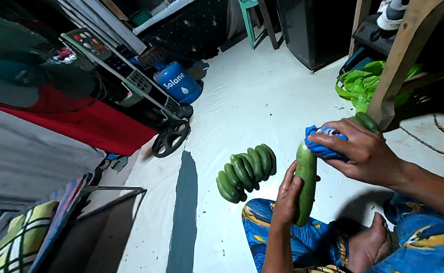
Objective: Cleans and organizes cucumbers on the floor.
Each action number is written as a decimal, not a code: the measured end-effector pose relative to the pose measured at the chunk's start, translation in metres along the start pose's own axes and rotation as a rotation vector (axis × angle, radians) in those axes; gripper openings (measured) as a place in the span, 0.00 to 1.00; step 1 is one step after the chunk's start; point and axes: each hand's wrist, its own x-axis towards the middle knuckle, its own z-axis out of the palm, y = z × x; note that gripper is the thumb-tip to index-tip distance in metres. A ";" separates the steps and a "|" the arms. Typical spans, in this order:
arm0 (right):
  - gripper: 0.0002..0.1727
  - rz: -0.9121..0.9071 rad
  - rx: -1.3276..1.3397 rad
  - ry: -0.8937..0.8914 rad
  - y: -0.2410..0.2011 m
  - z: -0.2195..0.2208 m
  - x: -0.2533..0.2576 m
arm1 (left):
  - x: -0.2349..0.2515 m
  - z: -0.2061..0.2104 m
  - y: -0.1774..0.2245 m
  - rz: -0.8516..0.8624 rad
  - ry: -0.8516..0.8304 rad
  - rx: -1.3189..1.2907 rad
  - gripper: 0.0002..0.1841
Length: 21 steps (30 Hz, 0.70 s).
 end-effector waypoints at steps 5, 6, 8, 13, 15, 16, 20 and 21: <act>0.19 -0.171 0.085 -0.182 -0.006 0.003 -0.003 | -0.002 0.004 0.001 0.039 0.174 0.130 0.30; 0.19 -0.182 0.130 -0.232 -0.007 0.004 -0.004 | -0.002 0.005 0.001 0.035 0.195 0.148 0.29; 0.20 -0.155 0.161 -0.262 -0.006 0.006 -0.004 | -0.001 0.007 0.001 0.010 0.213 0.133 0.28; 0.22 0.023 -0.020 -0.117 -0.004 0.006 -0.003 | 0.001 0.002 0.002 -0.013 0.119 0.052 0.34; 0.22 -0.010 0.000 -0.152 -0.007 0.009 -0.004 | 0.000 0.002 0.001 0.010 0.143 0.022 0.33; 0.21 -0.040 0.048 -0.196 -0.011 0.010 -0.006 | 0.000 0.002 0.000 0.023 0.185 0.014 0.31; 0.18 -0.170 0.260 -0.398 -0.026 0.015 -0.008 | 0.000 0.006 0.004 0.027 0.333 0.075 0.28; 0.19 -0.177 0.283 -0.421 -0.027 0.016 -0.008 | 0.001 0.006 0.005 0.032 0.348 0.079 0.28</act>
